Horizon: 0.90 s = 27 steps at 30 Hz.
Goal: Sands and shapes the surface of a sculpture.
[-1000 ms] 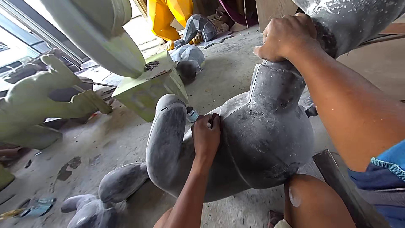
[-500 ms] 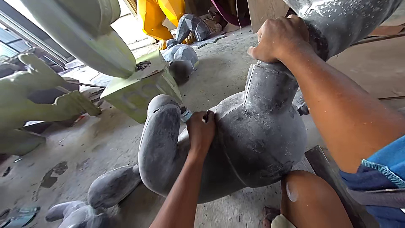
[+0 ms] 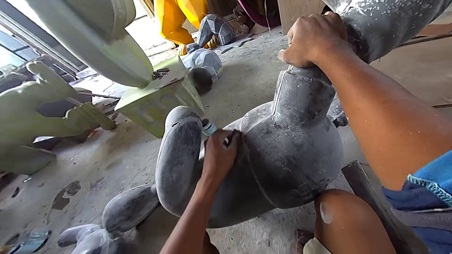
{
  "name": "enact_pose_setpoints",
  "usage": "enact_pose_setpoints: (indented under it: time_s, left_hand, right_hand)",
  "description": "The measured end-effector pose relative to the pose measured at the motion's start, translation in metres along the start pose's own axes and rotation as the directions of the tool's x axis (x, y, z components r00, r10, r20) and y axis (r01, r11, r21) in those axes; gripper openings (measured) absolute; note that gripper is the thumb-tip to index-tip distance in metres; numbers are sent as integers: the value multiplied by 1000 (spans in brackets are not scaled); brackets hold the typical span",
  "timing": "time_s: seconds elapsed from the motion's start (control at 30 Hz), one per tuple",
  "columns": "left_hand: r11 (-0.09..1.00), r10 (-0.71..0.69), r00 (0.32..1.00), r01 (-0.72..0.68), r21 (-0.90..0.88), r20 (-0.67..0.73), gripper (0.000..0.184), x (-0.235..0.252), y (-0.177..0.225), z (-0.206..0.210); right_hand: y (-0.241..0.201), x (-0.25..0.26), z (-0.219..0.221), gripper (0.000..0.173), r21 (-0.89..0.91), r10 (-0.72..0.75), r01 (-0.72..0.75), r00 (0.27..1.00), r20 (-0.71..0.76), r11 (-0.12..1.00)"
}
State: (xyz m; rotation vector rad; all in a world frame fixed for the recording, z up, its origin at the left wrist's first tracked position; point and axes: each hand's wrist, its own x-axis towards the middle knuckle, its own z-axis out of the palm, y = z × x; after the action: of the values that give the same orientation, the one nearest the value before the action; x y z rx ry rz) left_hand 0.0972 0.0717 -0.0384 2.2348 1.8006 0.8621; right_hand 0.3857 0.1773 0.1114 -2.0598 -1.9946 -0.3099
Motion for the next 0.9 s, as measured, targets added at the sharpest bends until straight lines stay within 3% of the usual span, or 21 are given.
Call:
enact_pose_setpoints:
  time_s: [0.07, 0.2, 0.37, 0.53, 0.7, 0.83, 0.9]
  left_hand:
    - [998, 57, 998, -57, -3, -21, 26, -5, -5, 1]
    - [1000, 21, 999, -21, -1, 44, 30, 36, -17, 8]
    - [993, 117, 993, -117, -5, -3, 22, -14, -10, -3]
    - [996, 89, 994, -87, -31, 58, 27, 28, -26, 2]
    - [972, 230, 973, -229, 56, -19, 21, -16, -20, -10]
    - [989, 147, 989, -147, 7, 7, 27, 24, -23, 7]
    - [985, 170, 985, -169, -20, 35, 26, 27, -25, 5]
  right_hand:
    - [1, -3, 0, 51, 8, 12, -12, 1000, -6, 1000]
    - [-2, -2, 3, 53, -2, 8, -8, 1000, 4, 1000]
    - [-2, 1, 1, 51, 0, 15, -15, 1000, -2, 1000]
    - [-3, 0, 3, 53, 7, 9, -9, 1000, 6, 1000]
    - [-1, 2, 2, 51, 6, 6, -6, 1000, -11, 1000]
    - [-5, -1, 1, 52, 5, 17, -17, 1000, 5, 1000]
    - [-3, 3, 2, 54, -7, 9, -9, 1000, 6, 1000]
